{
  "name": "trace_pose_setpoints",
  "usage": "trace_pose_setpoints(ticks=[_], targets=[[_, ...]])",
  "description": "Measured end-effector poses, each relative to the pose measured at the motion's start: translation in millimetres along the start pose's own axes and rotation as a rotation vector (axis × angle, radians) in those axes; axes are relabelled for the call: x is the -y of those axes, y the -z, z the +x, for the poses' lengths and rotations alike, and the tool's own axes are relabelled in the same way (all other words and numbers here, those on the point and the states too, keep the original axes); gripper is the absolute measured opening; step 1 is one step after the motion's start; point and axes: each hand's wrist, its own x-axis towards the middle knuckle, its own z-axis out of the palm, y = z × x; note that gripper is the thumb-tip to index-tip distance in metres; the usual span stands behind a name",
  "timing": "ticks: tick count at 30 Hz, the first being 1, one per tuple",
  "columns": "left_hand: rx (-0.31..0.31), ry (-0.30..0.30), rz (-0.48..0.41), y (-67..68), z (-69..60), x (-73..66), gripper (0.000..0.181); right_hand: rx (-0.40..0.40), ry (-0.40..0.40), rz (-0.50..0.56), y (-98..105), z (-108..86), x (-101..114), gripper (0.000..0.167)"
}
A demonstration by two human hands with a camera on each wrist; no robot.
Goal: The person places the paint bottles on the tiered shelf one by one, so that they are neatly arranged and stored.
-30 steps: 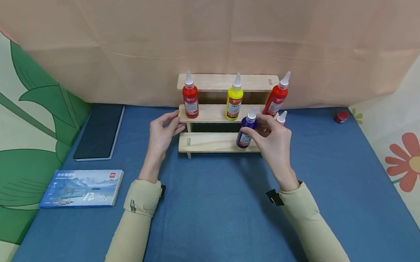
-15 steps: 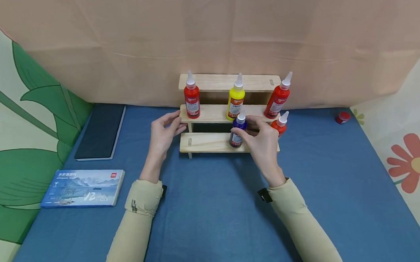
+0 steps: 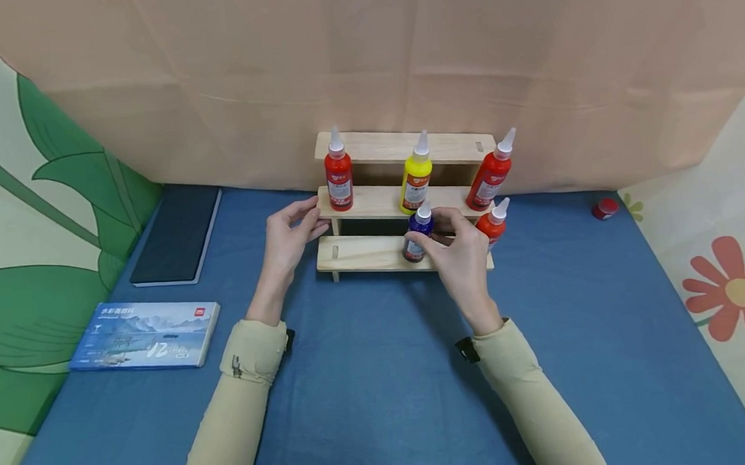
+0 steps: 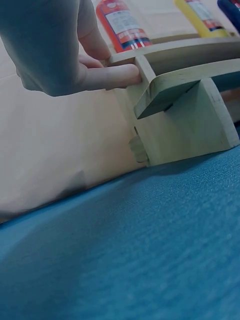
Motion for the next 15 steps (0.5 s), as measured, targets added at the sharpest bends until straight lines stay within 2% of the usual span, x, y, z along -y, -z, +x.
trace_pose_setpoints(ticks=[11,15], targets=[[-0.004,0.006,0.023,3.9,-2.3,6.0,0.04,0.035,-0.018,-0.008,5,-2.5,6,0.055],[-0.014,-0.025,0.105,6.5,-6.5,7.5,0.039,0.038,0.019,-0.023,16,-2.7,17,0.057]])
